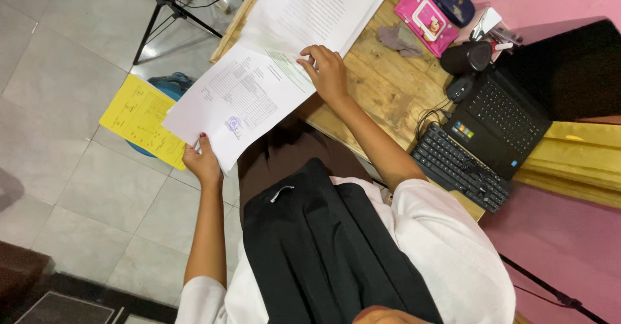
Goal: The person arranges papers on a wooden table, flipping through pages, stacking them, and smoothing them out by hand.
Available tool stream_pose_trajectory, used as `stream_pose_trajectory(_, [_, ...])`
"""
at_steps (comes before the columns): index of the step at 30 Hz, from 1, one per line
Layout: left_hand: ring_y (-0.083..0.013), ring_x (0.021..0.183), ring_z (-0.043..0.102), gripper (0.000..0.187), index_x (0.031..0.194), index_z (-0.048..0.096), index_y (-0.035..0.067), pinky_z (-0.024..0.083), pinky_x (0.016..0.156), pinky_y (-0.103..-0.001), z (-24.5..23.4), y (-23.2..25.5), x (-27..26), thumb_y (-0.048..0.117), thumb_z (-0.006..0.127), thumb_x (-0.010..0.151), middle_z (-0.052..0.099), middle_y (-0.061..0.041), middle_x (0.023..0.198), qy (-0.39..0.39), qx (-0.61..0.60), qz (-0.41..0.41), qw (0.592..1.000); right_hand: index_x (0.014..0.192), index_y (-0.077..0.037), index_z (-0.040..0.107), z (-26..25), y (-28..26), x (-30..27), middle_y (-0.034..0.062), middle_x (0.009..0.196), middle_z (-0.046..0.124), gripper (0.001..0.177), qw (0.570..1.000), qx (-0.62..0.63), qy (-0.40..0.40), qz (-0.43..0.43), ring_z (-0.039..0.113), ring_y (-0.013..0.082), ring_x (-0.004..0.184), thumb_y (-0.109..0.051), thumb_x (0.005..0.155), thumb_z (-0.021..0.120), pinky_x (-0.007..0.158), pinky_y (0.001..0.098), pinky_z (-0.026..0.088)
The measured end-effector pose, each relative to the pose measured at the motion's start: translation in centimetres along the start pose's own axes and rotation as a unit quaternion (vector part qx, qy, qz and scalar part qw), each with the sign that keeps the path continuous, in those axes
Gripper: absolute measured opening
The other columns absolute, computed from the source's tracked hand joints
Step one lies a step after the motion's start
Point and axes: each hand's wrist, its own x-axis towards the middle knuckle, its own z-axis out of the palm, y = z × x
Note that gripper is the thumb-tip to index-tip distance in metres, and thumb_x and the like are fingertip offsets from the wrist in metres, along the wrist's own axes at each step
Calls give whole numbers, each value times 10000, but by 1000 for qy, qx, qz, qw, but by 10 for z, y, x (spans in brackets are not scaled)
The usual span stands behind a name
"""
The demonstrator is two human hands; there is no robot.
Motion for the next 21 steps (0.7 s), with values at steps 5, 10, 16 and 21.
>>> stream_pose_trajectory(5, [-134, 929, 662, 227, 1216, 627, -98, 568, 819, -268, 8, -5, -5, 43, 602, 1040, 710, -116, 1111, 24, -53, -11, 998, 968, -81, 646, -8, 16, -11, 72, 821, 666, 212, 991, -125, -25, -39, 649, 265, 753, -190, 842, 777, 684, 396, 473])
stream_pose_trajectory(10, [-139, 938, 668, 233, 1209, 619, -95, 577, 818, -270, 0, -5, -17, 54, 610, 1031, 707, -113, 1114, 40, -71, -33, 996, 978, -98, 666, -21, 16, -23, 68, 867, 689, 90, 996, -62, -39, 49, 691, 256, 791, -136, 931, 732, 663, 400, 529])
stream_pose_trajectory(16, [-146, 984, 652, 222, 1206, 644, -102, 553, 873, -277, 8, -15, -14, 64, 625, 1061, 712, -122, 1146, 28, -22, 30, 999, 978, -100, 724, -41, -3, -29, 78, 881, 686, 63, 999, -28, -15, 13, 677, 259, 782, -155, 961, 750, 679, 383, 532])
stream_pose_trajectory(21, [-138, 923, 660, 234, 1192, 648, -86, 559, 816, -278, 0, -6, -20, 91, 622, 1041, 722, -110, 1103, 27, -48, -23, 998, 979, -86, 739, -41, -1, -29, 79, 888, 688, 64, 1000, -19, 13, -5, 685, 247, 741, -133, 942, 761, 655, 365, 539])
